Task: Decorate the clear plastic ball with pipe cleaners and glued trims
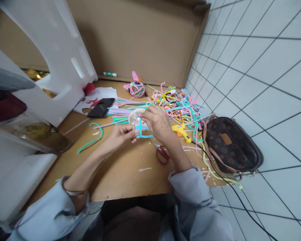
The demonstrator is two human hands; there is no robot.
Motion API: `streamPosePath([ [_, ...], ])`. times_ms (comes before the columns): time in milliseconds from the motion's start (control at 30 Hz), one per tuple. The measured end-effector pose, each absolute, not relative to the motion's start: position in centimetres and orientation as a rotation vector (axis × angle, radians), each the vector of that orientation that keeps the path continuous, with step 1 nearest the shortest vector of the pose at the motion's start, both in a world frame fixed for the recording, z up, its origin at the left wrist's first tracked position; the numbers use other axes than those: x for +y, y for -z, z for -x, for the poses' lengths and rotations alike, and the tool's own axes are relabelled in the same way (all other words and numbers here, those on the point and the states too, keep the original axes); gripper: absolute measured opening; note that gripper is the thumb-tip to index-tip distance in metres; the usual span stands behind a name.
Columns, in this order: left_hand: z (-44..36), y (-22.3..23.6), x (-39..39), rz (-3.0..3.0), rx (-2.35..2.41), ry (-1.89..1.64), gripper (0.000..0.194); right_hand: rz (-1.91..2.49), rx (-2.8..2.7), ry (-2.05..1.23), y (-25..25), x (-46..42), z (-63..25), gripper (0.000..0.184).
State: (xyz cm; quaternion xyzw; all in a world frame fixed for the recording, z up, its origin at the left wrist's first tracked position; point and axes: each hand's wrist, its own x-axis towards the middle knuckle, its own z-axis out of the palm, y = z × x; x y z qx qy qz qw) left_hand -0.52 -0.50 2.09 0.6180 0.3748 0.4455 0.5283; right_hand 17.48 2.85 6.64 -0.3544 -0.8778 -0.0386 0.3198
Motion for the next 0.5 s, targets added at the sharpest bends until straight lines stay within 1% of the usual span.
streamPosePath([
  [200,0.6,-2.5,-0.6,-1.484,0.870,-1.095,0.049,0.831,-2.176,-0.291,-6.0,3.4,-17.6,0.020],
  [400,0.5,-2.7,-0.6,-1.367,0.839,-1.190,0.049,0.804,-1.911,-0.810,-5.3,3.4,-16.9,0.018],
  [500,0.5,-2.6,-0.4,-1.276,0.841,-1.280,0.049,0.819,-1.848,-0.932,-5.0,3.1,-16.1,0.023],
])
